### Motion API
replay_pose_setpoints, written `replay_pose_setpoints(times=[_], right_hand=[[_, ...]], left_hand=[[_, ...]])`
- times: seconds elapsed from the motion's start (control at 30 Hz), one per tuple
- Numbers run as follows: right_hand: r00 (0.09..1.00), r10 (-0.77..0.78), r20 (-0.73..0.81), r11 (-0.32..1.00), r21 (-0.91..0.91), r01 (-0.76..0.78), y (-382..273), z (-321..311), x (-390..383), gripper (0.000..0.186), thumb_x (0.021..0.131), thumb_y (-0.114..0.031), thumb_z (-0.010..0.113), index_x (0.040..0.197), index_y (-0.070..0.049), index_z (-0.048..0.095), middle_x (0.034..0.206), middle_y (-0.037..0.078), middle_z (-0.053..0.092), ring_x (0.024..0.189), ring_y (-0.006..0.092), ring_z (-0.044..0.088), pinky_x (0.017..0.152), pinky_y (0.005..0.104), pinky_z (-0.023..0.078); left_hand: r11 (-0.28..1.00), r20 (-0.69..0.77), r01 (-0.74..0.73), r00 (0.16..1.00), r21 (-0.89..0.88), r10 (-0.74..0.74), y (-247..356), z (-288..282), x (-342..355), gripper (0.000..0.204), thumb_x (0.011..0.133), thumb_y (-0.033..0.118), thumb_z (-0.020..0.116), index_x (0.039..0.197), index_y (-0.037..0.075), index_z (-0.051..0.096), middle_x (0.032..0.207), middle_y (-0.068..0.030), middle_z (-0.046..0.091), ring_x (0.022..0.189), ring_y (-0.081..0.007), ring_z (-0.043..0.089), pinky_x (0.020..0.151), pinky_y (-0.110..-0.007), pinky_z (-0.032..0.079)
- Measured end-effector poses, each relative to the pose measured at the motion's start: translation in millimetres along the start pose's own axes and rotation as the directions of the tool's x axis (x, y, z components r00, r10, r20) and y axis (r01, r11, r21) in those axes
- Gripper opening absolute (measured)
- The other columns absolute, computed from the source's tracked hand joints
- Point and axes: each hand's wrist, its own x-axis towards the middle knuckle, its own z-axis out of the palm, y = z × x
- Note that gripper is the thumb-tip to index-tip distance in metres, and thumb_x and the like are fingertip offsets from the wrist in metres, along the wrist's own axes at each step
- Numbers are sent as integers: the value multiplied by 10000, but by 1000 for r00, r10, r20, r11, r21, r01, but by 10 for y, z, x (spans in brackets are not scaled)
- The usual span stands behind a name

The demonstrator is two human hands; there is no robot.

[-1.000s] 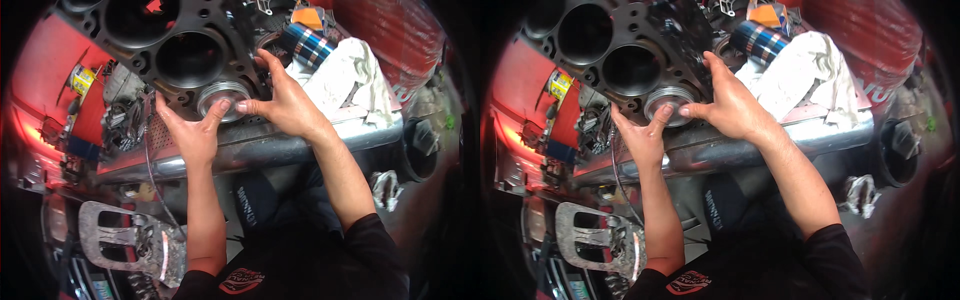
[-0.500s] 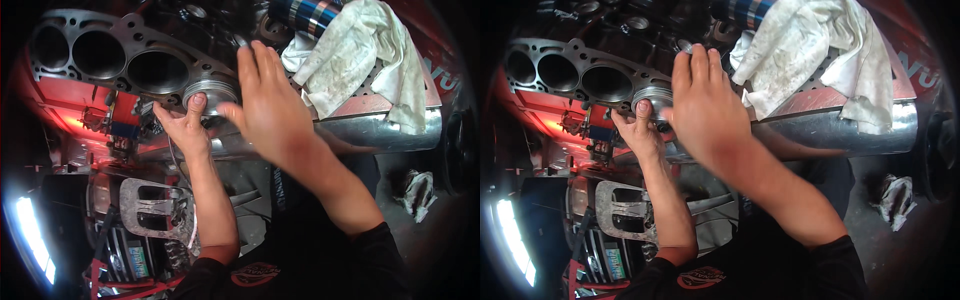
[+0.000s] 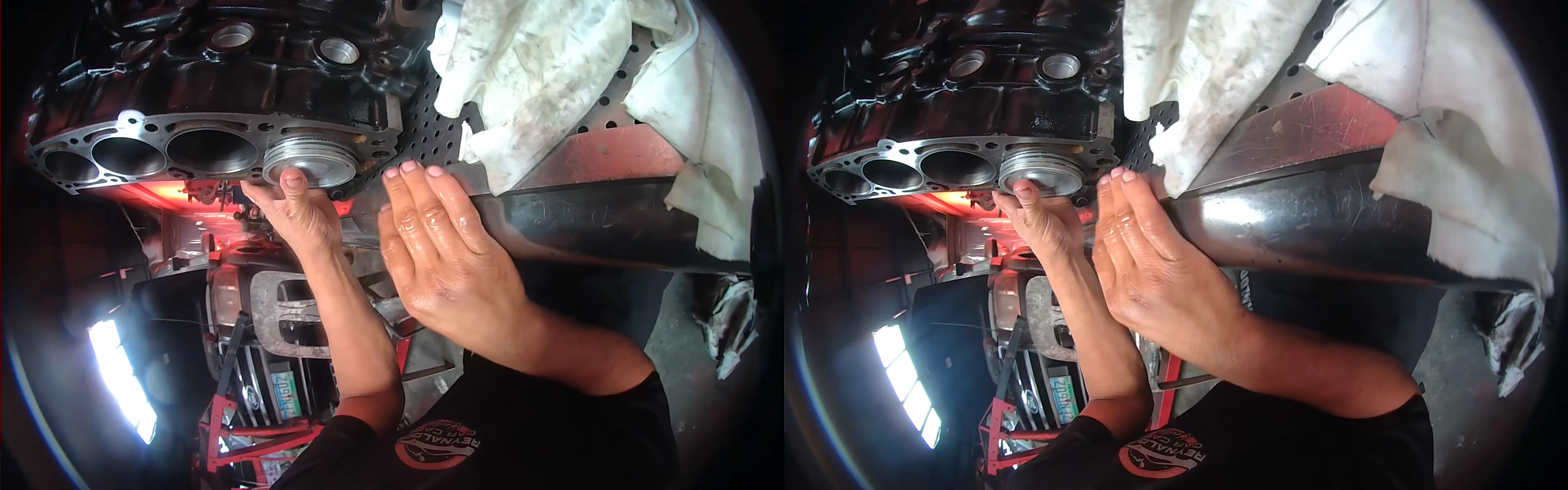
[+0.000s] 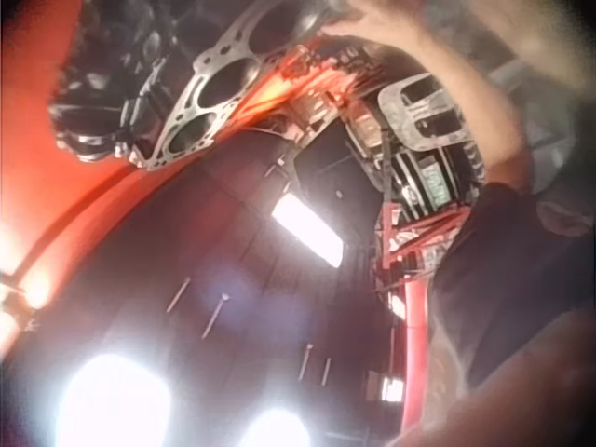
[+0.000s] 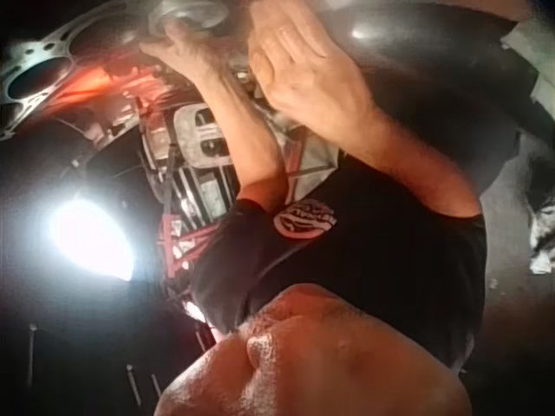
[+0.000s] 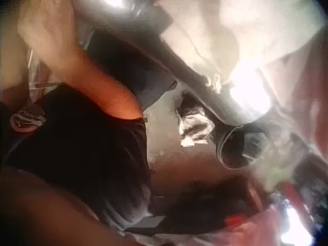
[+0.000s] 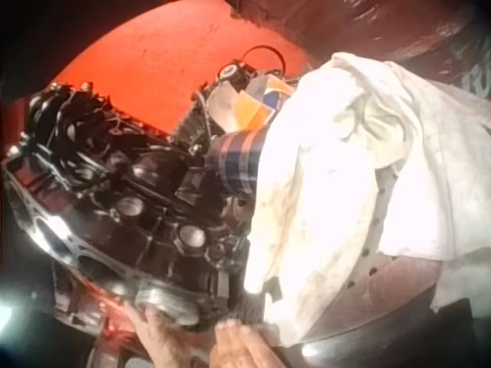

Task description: The person lubricates a piston with oil from a bottle and carefully inserts it into one of the cylinders of an engine block by hand.

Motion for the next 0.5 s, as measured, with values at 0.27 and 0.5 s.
replay_pose_setpoints(times=[0.27,0.5], right_hand=[[998,-55,-44,985,-166,47,36,107,-45,370,905,-206,573,1147,36,711,1233,187,711,1248,301,639,1181,462,397],[998,-20,-52,996,-91,16,-16,60,-18,417,904,-205,551,1171,70,715,1207,188,712,1259,305,630,1184,458,395]], left_hand=[[963,-71,-31,996,267,52,-38,85,-185,1283,648,14,963,1600,-24,104,1459,-168,422,1273,-276,509,1114,-401,448],[972,-32,-45,998,232,54,9,34,-185,1193,668,-23,924,1587,26,165,1421,-166,455,1243,-286,529,1102,-445,471]])
